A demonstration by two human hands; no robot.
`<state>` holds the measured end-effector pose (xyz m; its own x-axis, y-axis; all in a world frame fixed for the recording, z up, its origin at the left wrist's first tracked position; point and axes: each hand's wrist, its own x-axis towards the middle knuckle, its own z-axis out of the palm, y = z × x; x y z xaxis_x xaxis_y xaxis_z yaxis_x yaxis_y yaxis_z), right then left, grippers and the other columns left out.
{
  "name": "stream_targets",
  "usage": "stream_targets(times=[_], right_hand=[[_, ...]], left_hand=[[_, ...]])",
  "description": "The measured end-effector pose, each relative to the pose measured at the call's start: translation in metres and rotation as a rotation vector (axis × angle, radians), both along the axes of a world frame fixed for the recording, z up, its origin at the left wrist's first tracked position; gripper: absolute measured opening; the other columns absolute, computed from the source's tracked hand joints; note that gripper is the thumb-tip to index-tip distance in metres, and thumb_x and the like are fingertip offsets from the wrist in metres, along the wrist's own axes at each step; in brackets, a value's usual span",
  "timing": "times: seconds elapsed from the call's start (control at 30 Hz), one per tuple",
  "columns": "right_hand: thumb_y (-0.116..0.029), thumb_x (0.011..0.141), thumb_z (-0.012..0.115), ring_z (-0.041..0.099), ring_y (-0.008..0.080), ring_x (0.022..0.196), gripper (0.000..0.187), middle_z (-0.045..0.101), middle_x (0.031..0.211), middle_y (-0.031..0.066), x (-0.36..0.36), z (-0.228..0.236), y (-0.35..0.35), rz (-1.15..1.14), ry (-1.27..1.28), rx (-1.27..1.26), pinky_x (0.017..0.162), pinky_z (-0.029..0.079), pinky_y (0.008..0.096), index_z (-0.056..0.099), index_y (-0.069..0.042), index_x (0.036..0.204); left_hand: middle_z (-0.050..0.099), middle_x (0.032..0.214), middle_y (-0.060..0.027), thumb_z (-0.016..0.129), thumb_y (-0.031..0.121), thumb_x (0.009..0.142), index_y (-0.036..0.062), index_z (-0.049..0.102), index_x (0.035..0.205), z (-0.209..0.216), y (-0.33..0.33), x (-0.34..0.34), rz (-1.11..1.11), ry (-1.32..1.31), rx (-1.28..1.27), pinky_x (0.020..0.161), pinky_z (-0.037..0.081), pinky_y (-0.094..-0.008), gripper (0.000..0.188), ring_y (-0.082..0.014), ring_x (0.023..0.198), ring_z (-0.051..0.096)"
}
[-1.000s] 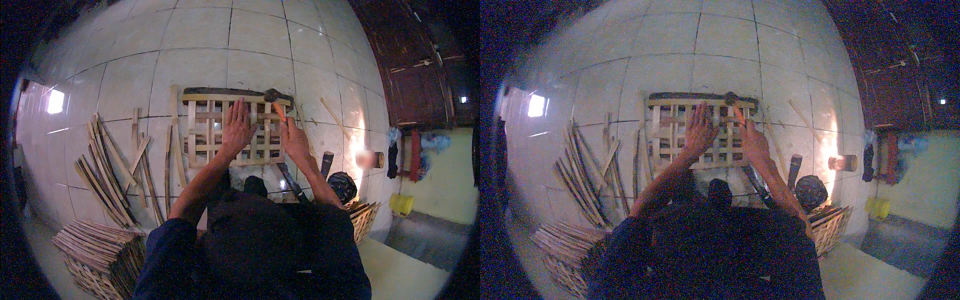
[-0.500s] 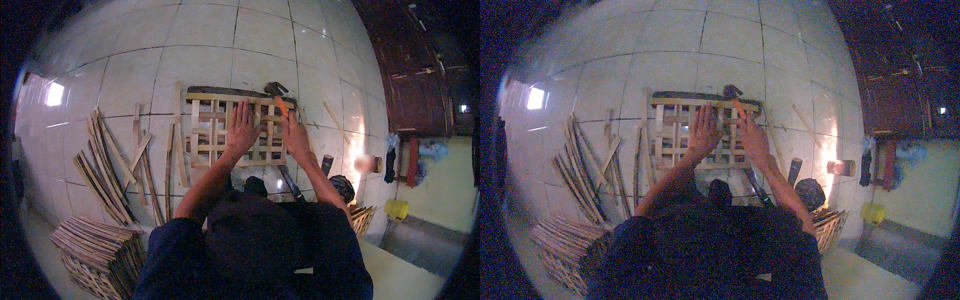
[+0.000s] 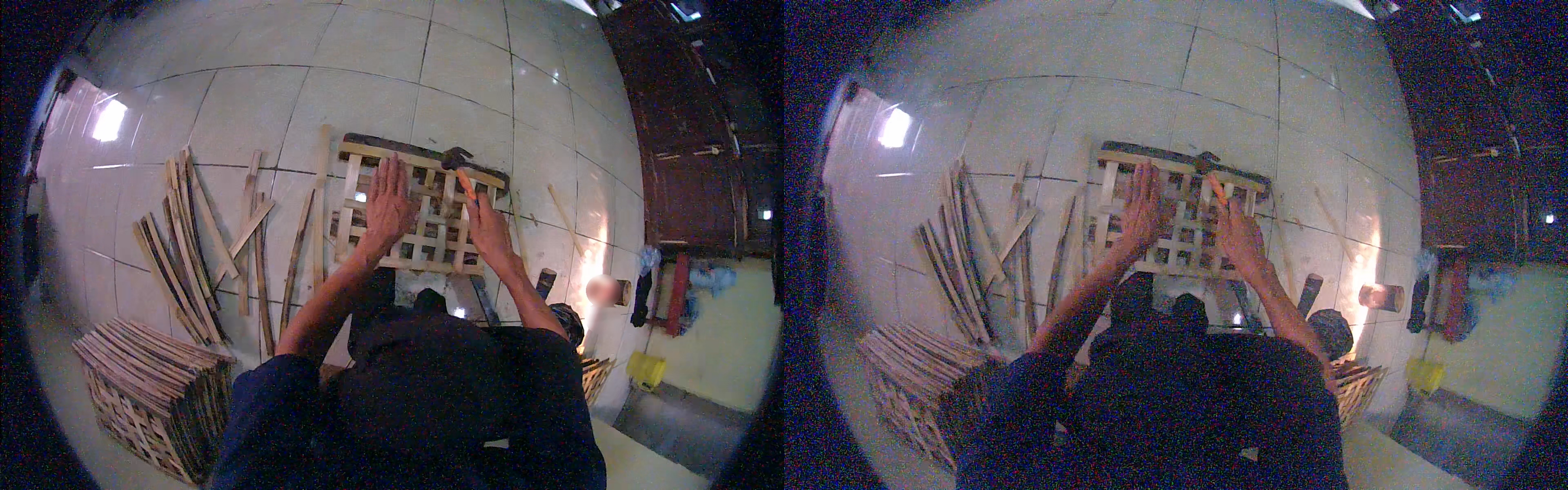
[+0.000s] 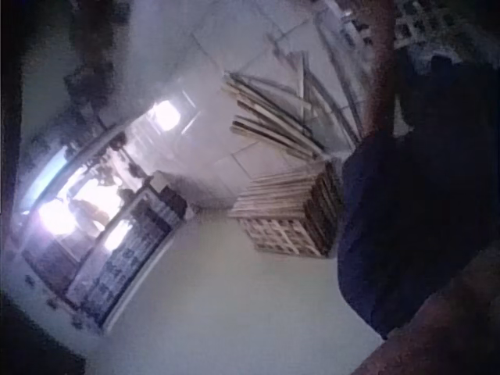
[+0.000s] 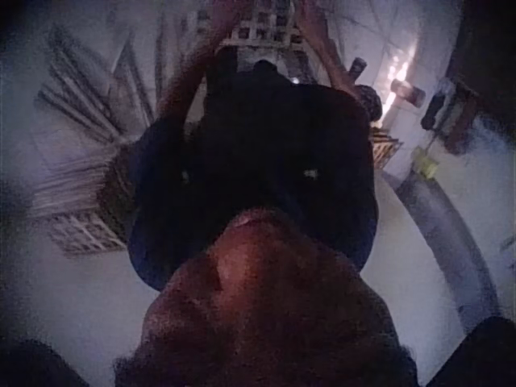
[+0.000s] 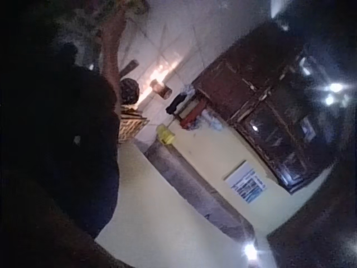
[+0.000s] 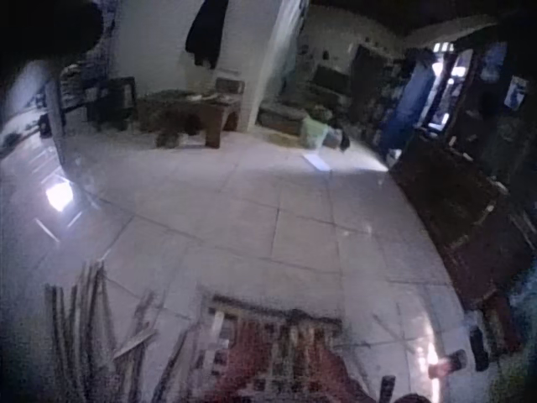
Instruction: The person assembles a wooden lattice structure on the floor by hand, using a hammer to secure thin wooden strips into a grid pattern. They repeatedly pick up strips, position them, and tap them into place, stacking completed units nearby.
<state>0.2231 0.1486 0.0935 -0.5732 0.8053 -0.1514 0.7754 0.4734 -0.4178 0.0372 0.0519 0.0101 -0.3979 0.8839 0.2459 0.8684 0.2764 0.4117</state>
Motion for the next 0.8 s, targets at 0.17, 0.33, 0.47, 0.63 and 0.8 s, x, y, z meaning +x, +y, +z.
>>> stream_targets(times=[0.17,0.33,0.47,0.63,0.8], right_hand=[[-0.036,0.1,0.04,0.059,0.0419,0.059,0.032,0.057,0.064,0.0209,-0.072,0.045,-0.011,0.209,-0.043,-0.013,0.053,0.043,0.0504,0.043,-0.005,0.109],[-0.035,0.1,0.04,0.059,0.0416,0.06,0.031,0.057,0.065,0.0207,-0.088,0.036,-0.013,0.338,0.04,0.13,0.053,0.043,0.051,0.044,-0.006,0.109],[-0.032,0.1,0.041,0.059,0.0413,0.06,0.028,0.057,0.064,0.0208,-0.067,0.025,0.0,0.087,-0.122,-0.127,0.052,0.044,0.0507,0.044,-0.005,0.105],[-0.031,0.1,0.042,0.06,0.0401,0.061,0.027,0.057,0.064,0.0216,-0.069,0.016,-0.009,0.139,0.018,0.091,0.052,0.042,0.0497,0.044,-0.004,0.1],[-0.033,0.1,0.041,0.058,0.0449,0.068,0.031,0.057,0.07,0.0242,-0.052,-0.016,0.001,-0.064,0.093,-0.139,0.057,0.042,0.0509,0.046,-0.002,0.104]], left_hand=[[0.014,0.155,-0.0187,0.053,0.042,0.088,-0.004,0.023,0.145,-0.016,-0.01,-0.018,0.033,0.039,-0.051,0.115,0.015,-0.0454,0.078,-0.0343,0.14,0.024],[0.015,0.154,-0.0182,0.048,0.042,0.091,-0.0035,0.026,0.144,-0.006,-0.013,-0.019,0.024,0.069,-0.048,0.114,0.019,-0.0447,0.073,-0.0355,0.135,0.031],[0.016,0.154,-0.0175,0.048,0.042,0.09,-0.0042,0.032,0.142,-0.004,-0.011,-0.013,0.041,0.058,-0.152,0.113,0.022,-0.0446,0.071,-0.035,0.134,0.033],[0.018,0.154,-0.0178,0.049,0.044,0.089,-0.0042,0.035,0.14,-0.011,-0.014,-0.017,0.047,0.077,-0.06,0.112,0.024,-0.0442,0.072,-0.0345,0.129,0.038],[0.019,0.153,-0.0191,0.051,0.045,0.089,-0.0038,0.032,0.141,-0.005,-0.008,-0.015,0.043,0.096,-0.086,0.112,0.023,-0.0449,0.074,-0.035,0.131,0.036]])
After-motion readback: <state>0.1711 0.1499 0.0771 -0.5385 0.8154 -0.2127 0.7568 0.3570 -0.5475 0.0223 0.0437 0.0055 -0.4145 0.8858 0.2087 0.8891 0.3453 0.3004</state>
